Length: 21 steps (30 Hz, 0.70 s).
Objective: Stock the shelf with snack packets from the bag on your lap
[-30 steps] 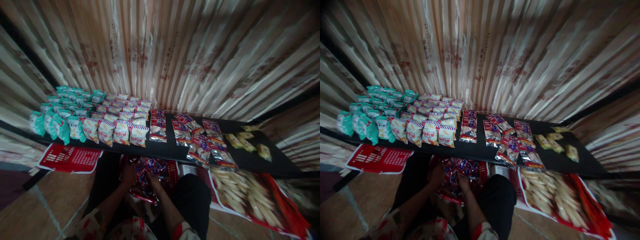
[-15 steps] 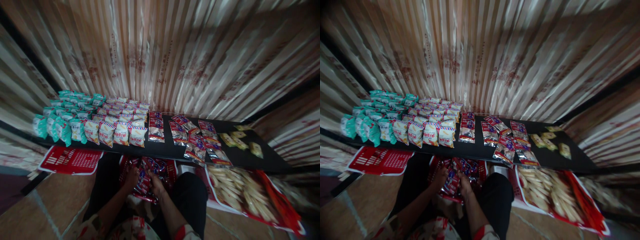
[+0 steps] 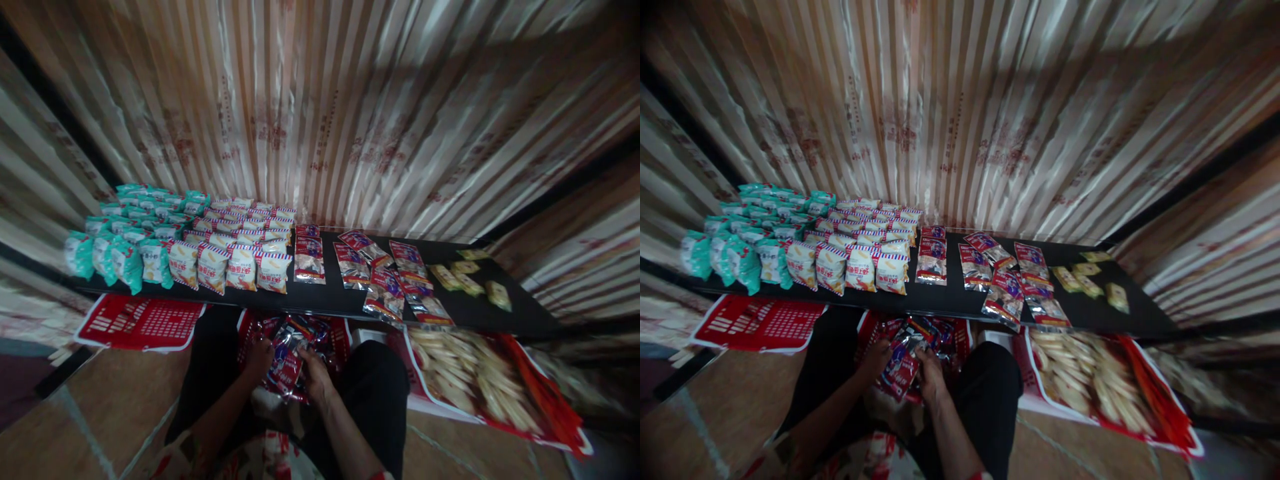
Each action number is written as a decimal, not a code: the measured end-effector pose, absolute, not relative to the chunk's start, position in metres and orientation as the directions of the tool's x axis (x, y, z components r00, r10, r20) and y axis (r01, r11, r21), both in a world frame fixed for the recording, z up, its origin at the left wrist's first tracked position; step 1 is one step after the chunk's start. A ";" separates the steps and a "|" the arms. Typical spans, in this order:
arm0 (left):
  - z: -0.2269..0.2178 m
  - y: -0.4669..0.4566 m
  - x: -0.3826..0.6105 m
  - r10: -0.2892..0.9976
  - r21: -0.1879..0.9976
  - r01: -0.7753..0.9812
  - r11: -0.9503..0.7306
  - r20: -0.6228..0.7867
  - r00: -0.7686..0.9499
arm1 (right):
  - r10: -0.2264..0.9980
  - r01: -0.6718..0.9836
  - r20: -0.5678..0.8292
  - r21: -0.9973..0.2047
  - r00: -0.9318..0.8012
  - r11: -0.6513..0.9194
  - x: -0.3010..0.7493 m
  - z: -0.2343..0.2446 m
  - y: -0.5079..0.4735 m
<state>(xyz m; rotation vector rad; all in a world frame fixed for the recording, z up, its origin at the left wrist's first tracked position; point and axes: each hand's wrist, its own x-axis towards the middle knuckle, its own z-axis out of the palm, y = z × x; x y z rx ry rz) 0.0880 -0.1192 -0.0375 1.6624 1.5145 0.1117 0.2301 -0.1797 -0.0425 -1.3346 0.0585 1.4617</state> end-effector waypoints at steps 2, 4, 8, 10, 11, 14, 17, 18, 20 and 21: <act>-0.039 -0.121 0.089 0.845 0.648 0.749 0.138 -0.471 0.252 | 0.646 -0.693 -0.722 -0.598 0.247 -0.403 0.232 -0.039 -0.183; -0.039 -0.124 0.089 0.844 0.673 0.722 0.163 -0.474 0.252 | 0.651 -0.685 -0.717 -0.606 0.249 -0.404 0.233 -0.035 -0.187; -0.039 -0.128 0.090 0.843 0.726 0.665 0.178 -0.461 0.278 | 0.691 -0.665 -0.685 -0.630 0.233 -0.401 0.235 -0.022 -0.197; -0.040 -0.130 0.091 0.841 0.752 0.634 0.181 -0.453 0.298 | 0.704 -0.639 -0.674 -0.648 0.226 -0.415 0.237 -0.015 -0.203; -0.041 -0.131 0.092 0.839 0.764 0.619 0.181 -0.448 0.308 | 0.708 -0.629 -0.670 -0.654 0.223 -0.420 0.237 -0.011 -0.206; -0.040 -0.134 0.096 0.838 0.795 0.582 0.173 -0.429 0.338 | 0.721 -0.618 -0.650 -0.675 0.240 -0.403 0.240 0.000 -0.213; -0.036 -0.135 0.100 0.842 0.818 0.552 0.159 -0.404 0.357 | 0.729 -0.587 -0.621 -0.716 0.288 -0.377 0.242 0.009 -0.217; -0.034 -0.136 0.101 0.846 0.824 0.545 0.154 -0.395 0.358 | 0.732 -0.568 -0.609 -0.734 0.306 -0.373 0.243 0.011 -0.218; -0.030 -0.136 0.103 0.857 0.833 0.534 0.145 -0.375 0.352 | 0.743 -0.516 -0.579 -0.773 0.336 -0.369 0.243 0.016 -0.219; -0.028 -0.135 0.103 0.864 0.837 0.529 0.142 -0.365 0.346 | 0.754 -0.484 -0.559 -0.795 0.347 -0.366 0.243 0.018 -0.219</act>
